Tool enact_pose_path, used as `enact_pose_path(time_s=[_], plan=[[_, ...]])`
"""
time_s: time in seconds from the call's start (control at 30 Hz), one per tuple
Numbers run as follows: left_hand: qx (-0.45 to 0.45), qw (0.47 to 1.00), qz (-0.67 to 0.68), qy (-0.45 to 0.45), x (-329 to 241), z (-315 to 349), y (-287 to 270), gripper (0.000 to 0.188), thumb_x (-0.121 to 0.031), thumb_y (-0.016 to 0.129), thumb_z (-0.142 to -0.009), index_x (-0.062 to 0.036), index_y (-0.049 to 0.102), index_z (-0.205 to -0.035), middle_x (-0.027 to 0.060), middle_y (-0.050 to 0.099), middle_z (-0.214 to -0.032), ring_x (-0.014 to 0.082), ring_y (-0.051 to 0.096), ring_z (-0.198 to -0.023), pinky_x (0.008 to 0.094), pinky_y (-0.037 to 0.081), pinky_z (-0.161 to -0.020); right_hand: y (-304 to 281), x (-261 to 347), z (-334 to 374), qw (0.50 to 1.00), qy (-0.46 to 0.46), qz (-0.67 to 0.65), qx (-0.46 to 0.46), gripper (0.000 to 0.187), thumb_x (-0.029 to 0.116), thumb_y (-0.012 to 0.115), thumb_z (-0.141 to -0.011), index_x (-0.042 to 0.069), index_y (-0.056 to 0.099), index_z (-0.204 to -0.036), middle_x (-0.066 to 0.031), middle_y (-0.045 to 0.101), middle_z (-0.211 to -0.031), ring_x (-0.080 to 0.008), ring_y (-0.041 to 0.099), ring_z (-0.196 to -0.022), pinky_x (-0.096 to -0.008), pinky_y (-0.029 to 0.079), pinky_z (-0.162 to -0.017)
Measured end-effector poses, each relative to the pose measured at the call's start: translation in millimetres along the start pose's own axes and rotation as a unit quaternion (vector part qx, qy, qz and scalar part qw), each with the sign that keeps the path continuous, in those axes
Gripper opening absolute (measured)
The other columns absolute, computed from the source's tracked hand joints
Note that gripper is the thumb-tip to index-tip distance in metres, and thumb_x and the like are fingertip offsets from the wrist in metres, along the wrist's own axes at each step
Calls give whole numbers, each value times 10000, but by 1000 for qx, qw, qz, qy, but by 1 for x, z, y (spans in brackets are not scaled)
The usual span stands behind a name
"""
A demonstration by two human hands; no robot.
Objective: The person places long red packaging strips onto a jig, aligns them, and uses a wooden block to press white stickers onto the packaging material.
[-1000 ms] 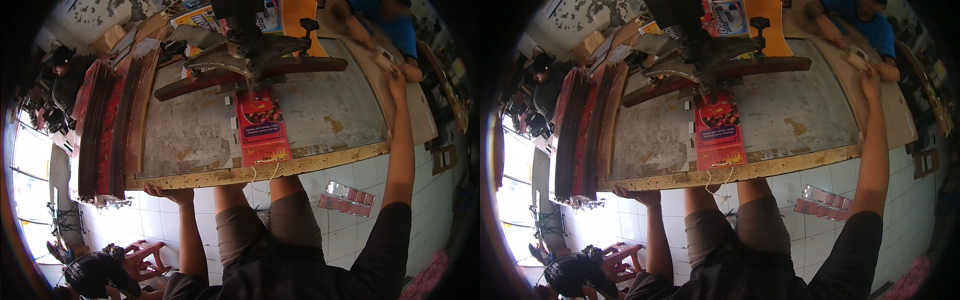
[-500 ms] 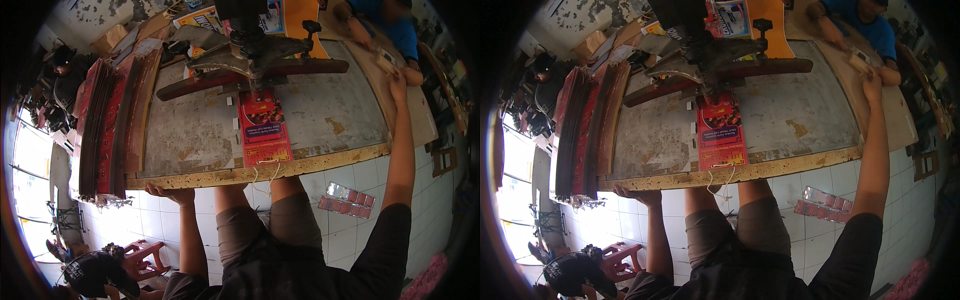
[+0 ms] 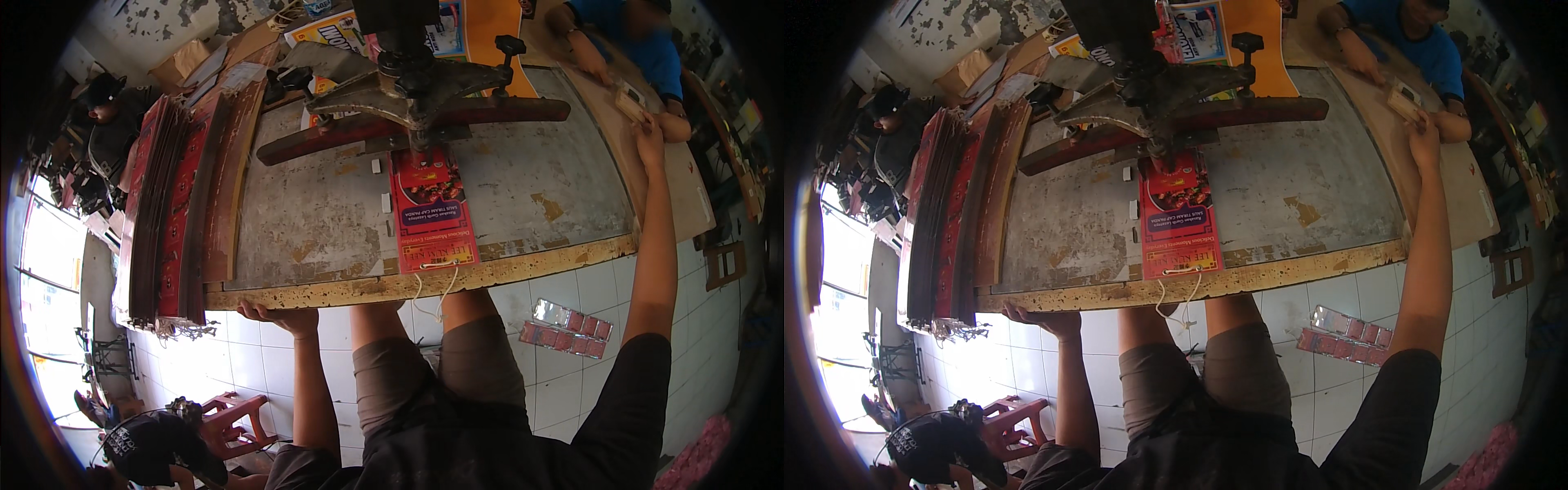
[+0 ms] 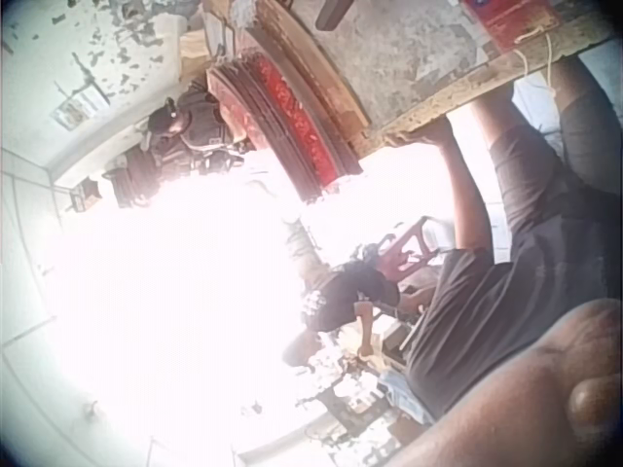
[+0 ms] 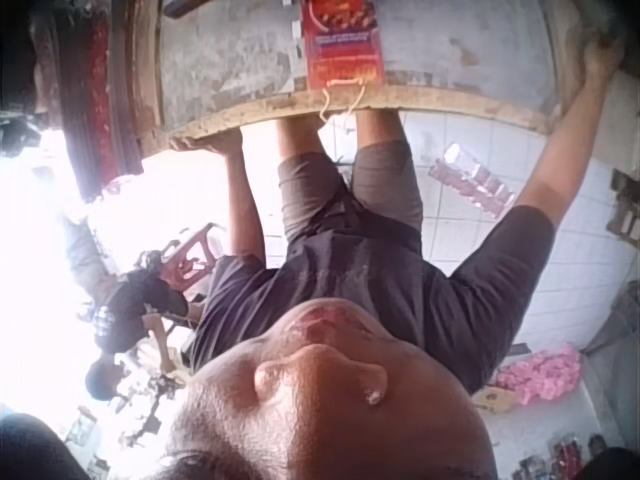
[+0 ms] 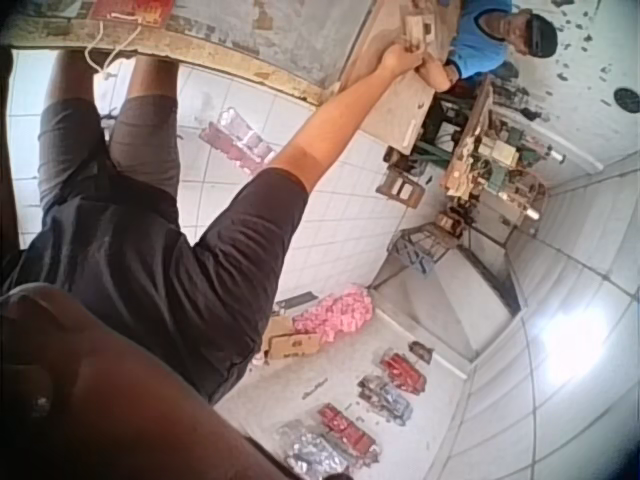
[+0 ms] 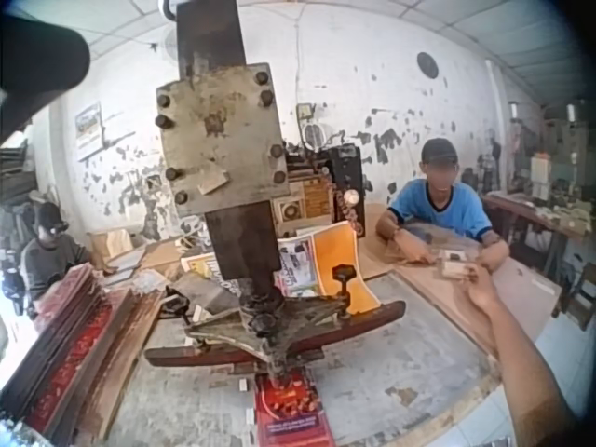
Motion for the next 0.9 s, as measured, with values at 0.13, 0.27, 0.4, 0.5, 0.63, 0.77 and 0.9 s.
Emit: enact_pose_path(time_s=[0.13, 0.27, 0.4, 0.5, 0.63, 0.77, 0.9], plan=[[-5, 1000, 18, -6, -5, -3, 2, 1459, -547, 954, -787, -323, -136, -1730, 290, 69, -1709, 569, -5, -1622, 788, 106, -1270, -2, -6, -4, 1000, 2, 8, -1, 610, 241, 782, -1016, 40, 589, -1558, -267, 699, -1431, -379, 673, -1347, -449, 505, -1140], [-6, 1000, 19, -7, -4, -3, 0, 1457, -537, 956, -788, -342, -137, -1732, 286, 76, -1707, 572, 2, -1617, 786, 124, -1265, 2, -10, -5, 1000, -3, 3, -8, 615, 255, 786, -1010, 44, 595, -1555, -252, 695, -1422, -365, 667, -1337, -444, 502, -1138], [-7, 1000, 14, -2, -1, 0, 1, 1458, -536, 954, -791, -335, -139, -1733, 289, 81, -1702, 572, 9, -1614, 789, 129, -1260, 4, -17, -8, 1000, -9, -3, -10, 626, 267, 790, -1005, 50, 594, -1558, -236, 685, -1410, -354, 658, -1330, -435, 501, -1135], [-9, 1000, 16, 1, -1, -1, 1, 1454, -542, 953, -791, -325, -133, -1733, 290, 82, -1701, 572, 11, -1615, 791, 128, -1258, 4, -22, -10, 1000, -14, 3, -11, 626, 276, 789, -1006, 47, 593, -1555, -230, 679, -1401, -351, 655, -1322, -434, 501, -1131], [-2, 1000, 16, -1, -7, -4, 0, 1454, -567, 948, -791, -294, -127, -1731, 289, 73, -1710, 573, -1, -1622, 803, 111, -1262, 1, -24, -10, 1000, -19, 21, -12, 639, 282, 785, -1008, 40, 577, -1562, -234, 689, -1398, -359, 665, -1315, -439, 504, -1130], [8, 1000, 2, -1, -3, -3, -3, 1441, -597, 933, -802, -260, -114, -1734, 286, 68, -1727, 578, 8, -1629, 819, 102, -1266, 4, -18, -5, 1000, -15, 25, -11, 654, 291, 784, -1013, 42, 559, -1573, -249, 688, -1432, -376, 664, -1346, -453, 503, -1145], [4, 1000, 3, -1, -6, -1, -2, 1392, -598, 903, -841, -247, -102, -1739, 283, 76, -1738, 584, 40, -1628, 820, 113, -1269, 0, -19, -5, 999, -16, 20, -19, 640, 299, 761, -1042, 69, 545, -1599, -230, 682, -1466, -333, 664, -1358, -430, 500, -1147]])
Point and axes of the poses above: each hand's wrist, its own z-axis away from the middle knuckle, its own y-axis out of the palm, x = y × z, the point moved 1 cm from there along -z, towards the middle knuckle
